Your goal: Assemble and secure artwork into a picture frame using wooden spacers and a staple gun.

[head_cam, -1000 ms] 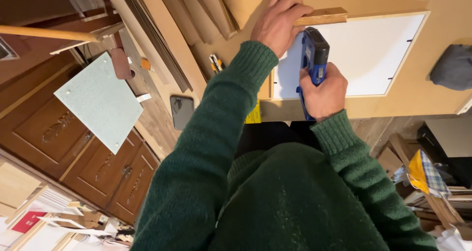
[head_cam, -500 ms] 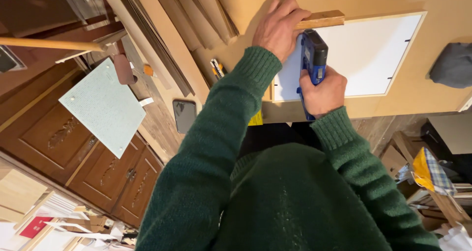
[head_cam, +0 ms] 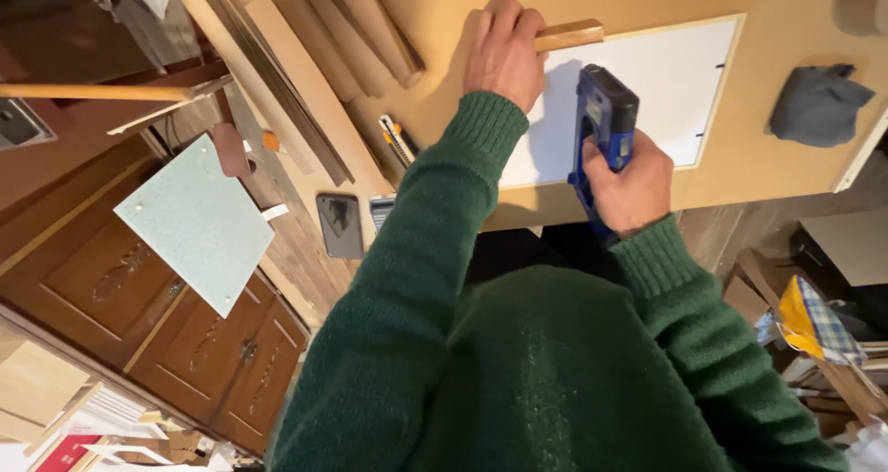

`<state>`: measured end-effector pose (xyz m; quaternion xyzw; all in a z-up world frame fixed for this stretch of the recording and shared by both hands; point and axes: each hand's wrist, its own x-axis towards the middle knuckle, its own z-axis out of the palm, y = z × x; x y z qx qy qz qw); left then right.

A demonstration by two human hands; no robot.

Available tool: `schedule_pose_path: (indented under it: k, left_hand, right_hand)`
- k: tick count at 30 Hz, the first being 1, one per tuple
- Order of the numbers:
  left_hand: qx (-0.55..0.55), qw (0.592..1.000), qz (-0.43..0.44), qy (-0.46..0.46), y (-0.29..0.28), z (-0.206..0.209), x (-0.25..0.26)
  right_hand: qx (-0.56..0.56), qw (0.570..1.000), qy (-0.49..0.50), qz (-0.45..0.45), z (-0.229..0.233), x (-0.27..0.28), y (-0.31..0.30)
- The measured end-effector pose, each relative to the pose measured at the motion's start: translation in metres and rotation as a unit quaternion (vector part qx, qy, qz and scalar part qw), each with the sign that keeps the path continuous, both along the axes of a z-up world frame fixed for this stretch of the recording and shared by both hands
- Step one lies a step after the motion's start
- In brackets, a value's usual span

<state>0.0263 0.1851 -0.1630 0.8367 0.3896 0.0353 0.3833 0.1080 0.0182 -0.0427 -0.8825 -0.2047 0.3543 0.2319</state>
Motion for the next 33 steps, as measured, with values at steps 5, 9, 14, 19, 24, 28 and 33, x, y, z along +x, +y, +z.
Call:
schedule_pose_path:
  k: [5, 9, 14, 19, 24, 28, 33]
  left_hand:
    - [0.040, 0.999, 0.009, 0.028, -0.010, -0.002, 0.014]
    - [0.019, 0.999, -0.020, -0.023, -0.025, 0.004, 0.041]
    - [0.026, 0.998, -0.035, -0.043, -0.044, -0.004, 0.079]
    - [0.062, 0.995, -0.074, -0.039, -0.045, -0.002, 0.090]
    - [0.061, 0.994, -0.076, -0.040, -0.046, -0.006, 0.089]
    - [0.055, 0.995, -0.076, -0.037, -0.042, 0.000, 0.090]
    - [0.071, 0.995, -0.070, -0.026, -0.045, 0.004, 0.091]
  right_hand:
    - [-0.019, 0.999, 0.007, -0.039, -0.007, 0.031, -0.024]
    - [-0.031, 0.999, -0.009, -0.028, -0.023, 0.054, -0.045]
    - [-0.015, 1.000, -0.018, -0.005, -0.034, 0.075, -0.046]
    - [-0.005, 0.999, -0.035, 0.009, -0.033, 0.080, -0.041]
    - [0.009, 1.000, -0.029, 0.003, -0.031, 0.074, -0.032]
    - [0.011, 0.999, -0.036, -0.006, -0.031, 0.073, -0.028]
    - [-0.003, 1.000, -0.027, -0.015, -0.033, 0.074, -0.026]
